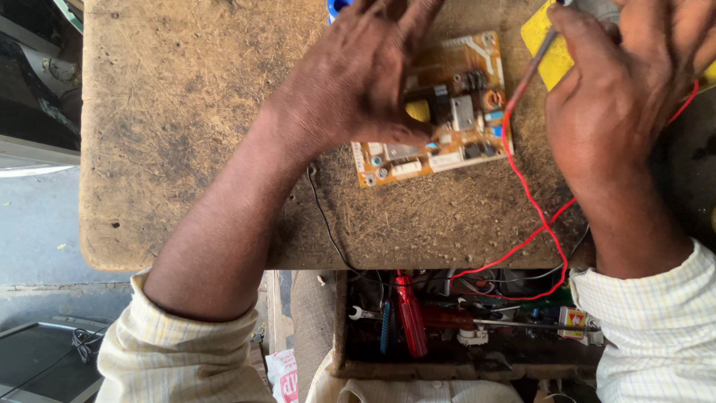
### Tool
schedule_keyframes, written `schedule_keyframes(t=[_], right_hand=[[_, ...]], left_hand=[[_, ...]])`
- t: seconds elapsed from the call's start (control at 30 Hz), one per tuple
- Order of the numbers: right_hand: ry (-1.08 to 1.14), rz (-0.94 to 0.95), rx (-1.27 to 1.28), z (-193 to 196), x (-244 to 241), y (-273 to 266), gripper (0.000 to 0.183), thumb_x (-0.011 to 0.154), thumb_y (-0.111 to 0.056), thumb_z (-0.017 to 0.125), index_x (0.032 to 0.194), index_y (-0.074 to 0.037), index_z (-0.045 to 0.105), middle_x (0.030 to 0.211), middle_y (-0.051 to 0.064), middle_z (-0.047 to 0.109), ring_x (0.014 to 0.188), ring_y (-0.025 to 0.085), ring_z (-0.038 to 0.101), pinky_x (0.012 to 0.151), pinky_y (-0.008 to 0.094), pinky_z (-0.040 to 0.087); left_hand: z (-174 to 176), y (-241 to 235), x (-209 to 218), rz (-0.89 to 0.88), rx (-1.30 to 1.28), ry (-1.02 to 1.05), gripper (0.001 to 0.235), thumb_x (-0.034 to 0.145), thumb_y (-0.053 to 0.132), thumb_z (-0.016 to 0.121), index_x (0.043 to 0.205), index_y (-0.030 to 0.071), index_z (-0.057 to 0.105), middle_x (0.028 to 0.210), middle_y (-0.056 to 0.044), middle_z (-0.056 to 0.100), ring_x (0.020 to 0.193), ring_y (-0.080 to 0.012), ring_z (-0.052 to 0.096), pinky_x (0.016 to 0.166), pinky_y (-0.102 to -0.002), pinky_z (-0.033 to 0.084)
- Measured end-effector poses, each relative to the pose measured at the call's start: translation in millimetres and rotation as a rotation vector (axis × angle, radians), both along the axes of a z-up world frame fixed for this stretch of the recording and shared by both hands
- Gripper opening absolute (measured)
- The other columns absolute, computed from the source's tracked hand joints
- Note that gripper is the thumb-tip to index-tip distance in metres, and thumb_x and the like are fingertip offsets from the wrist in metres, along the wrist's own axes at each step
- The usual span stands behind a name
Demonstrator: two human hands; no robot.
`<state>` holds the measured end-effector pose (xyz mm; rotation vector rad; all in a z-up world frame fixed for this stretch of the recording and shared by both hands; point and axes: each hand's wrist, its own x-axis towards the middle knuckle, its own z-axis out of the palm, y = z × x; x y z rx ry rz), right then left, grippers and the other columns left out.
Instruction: The person tests a circuit board using a multimeter. They hold the board and use the multimeter probes to check various points on the board, flipping it over to access different sides.
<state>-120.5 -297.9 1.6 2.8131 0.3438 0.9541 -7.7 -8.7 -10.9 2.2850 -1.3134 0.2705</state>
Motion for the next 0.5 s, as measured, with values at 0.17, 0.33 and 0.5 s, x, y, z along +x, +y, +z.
schedule_keyframes(t=[0.17, 0.33, 0.5], right_hand=[[-0.009, 0.032, 0.031, 11, 0, 9, 0.044, 0.098, 0.006, 0.059, 0.139, -0.007, 0.064, 0.135, 0.013, 0.057, 0.133, 0.037, 0.047, 0.112, 0.051, 0.033], [-0.047, 0.253, 0.296, 17, 4, 25, 0.035, 0.105, 0.004, 0.058, 0.139, -0.001, 0.056, 0.134, 0.015, 0.062, 0.12, 0.036, 0.058, 0.105, 0.047, 0.043], [-0.008, 0.349, 0.518, 16, 3, 30, 0.04, 0.11, -0.01, 0.068, 0.144, 0.002, 0.051, 0.126, 0.016, 0.066, 0.106, 0.031, 0.067, 0.096, 0.039, 0.054]], left_hand=[[9, 11, 4, 0.041, -0.043, -0.146, 0.13, 0.055, 0.07, 0.098, 0.147, -0.001, 0.039, 0.124, -0.024, 0.059, 0.121, -0.0397, 0.054, 0.107, -0.049, 0.045], [31, 26, -2, 0.015, -0.154, -0.008, 0.098, 0.069, 0.046, 0.107, 0.137, 0.003, 0.051, 0.115, -0.017, 0.062, 0.108, -0.039, 0.058, 0.093, -0.052, 0.047], [50, 15, 1, 0.031, -0.203, -0.111, 0.085, 0.07, 0.03, 0.1, 0.129, -0.001, 0.046, 0.11, -0.015, 0.062, 0.104, -0.0376, 0.058, 0.09, -0.049, 0.052]])
